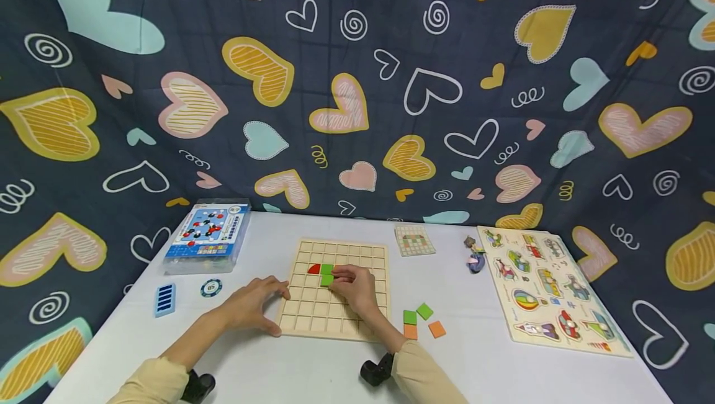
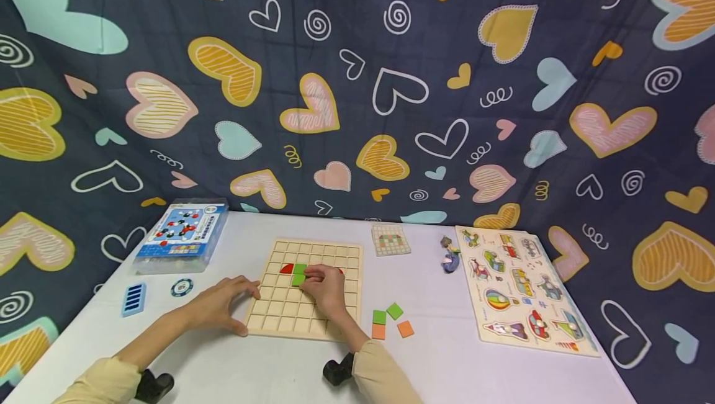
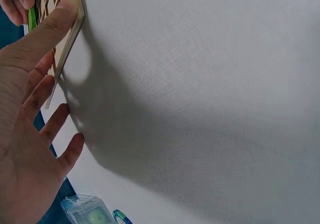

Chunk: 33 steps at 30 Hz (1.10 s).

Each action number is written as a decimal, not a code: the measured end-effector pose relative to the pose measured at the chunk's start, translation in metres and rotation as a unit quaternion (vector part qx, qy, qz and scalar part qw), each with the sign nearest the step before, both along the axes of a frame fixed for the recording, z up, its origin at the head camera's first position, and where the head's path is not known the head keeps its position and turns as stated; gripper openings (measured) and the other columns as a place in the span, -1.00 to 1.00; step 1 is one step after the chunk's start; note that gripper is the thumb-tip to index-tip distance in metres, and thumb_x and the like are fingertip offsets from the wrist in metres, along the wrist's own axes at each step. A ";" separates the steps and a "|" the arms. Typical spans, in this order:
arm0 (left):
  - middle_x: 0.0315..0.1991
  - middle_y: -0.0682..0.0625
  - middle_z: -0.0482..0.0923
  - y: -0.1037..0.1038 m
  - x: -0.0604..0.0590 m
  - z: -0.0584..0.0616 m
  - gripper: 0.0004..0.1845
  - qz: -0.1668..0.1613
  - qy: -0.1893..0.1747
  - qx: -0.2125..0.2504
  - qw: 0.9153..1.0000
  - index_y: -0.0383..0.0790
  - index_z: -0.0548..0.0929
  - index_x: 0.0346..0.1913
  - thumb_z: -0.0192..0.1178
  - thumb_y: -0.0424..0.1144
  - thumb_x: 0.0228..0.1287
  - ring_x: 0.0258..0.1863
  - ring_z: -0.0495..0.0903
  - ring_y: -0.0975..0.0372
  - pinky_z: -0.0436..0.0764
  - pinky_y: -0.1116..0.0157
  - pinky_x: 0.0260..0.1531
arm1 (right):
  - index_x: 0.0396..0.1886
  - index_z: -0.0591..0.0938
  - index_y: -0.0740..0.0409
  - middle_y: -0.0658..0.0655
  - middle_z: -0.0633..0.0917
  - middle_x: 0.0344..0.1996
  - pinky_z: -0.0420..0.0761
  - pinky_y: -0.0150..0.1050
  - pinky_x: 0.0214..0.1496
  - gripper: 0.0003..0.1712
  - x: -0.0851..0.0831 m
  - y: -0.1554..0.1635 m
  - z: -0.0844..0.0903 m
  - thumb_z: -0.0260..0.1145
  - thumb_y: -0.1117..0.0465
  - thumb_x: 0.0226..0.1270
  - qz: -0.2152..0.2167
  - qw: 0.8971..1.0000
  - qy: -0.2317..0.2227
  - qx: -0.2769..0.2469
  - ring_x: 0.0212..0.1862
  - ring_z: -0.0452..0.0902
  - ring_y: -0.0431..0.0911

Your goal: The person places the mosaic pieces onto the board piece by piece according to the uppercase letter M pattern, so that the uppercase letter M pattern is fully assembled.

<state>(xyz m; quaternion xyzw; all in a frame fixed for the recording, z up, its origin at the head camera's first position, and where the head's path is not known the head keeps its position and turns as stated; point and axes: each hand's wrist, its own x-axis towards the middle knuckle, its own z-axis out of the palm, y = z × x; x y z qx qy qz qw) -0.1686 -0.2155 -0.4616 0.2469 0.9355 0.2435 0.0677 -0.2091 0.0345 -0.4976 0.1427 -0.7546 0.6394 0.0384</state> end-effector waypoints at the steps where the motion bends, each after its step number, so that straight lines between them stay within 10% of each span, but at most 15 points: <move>1: 0.16 -0.14 0.49 0.000 0.000 0.000 -0.40 0.000 0.002 -0.002 1.000 -0.03 0.57 -0.11 0.57 0.00 -0.31 0.07 0.44 -0.12 0.45 -0.17 0.02 | -0.19 0.65 0.50 0.40 0.71 -0.27 0.68 -0.32 -0.27 -0.67 0.000 -0.003 0.000 0.42 0.58 -0.04 0.004 1.000 0.005 0.004 -0.26 0.68 0.18; 17: 0.19 -0.14 0.47 0.000 0.001 0.000 -0.41 0.006 -0.010 -0.005 1.000 -0.03 0.56 -0.09 0.56 -0.01 -0.28 0.11 0.41 -0.13 0.43 -0.19 0.05 | -0.22 0.67 0.45 0.30 0.73 -0.31 0.64 -0.43 -0.31 -0.70 -0.002 -0.022 -0.003 0.44 0.54 -0.04 0.009 0.995 0.063 0.076 -0.31 0.68 -0.01; 28: 0.19 -0.15 0.47 0.000 0.001 0.000 -0.41 0.006 -0.002 -0.011 1.000 -0.02 0.56 -0.09 0.57 -0.01 -0.28 0.09 0.42 -0.12 0.45 -0.17 0.02 | -0.18 0.55 0.66 0.59 0.61 -0.22 0.63 0.05 -0.16 -0.72 0.017 -0.024 0.033 0.29 0.67 0.04 0.058 0.998 0.023 0.004 -0.20 0.59 0.42; 33: 0.19 -0.15 0.47 0.001 0.002 0.001 -0.42 0.009 -0.007 -0.009 1.000 -0.02 0.57 -0.10 0.57 -0.03 -0.28 0.09 0.42 -0.11 0.44 -0.17 0.03 | -0.15 0.56 0.62 0.55 0.63 -0.21 0.68 -0.08 -0.16 -0.73 0.012 -0.019 0.028 0.29 0.63 0.09 0.061 0.998 0.007 -0.001 -0.18 0.60 0.37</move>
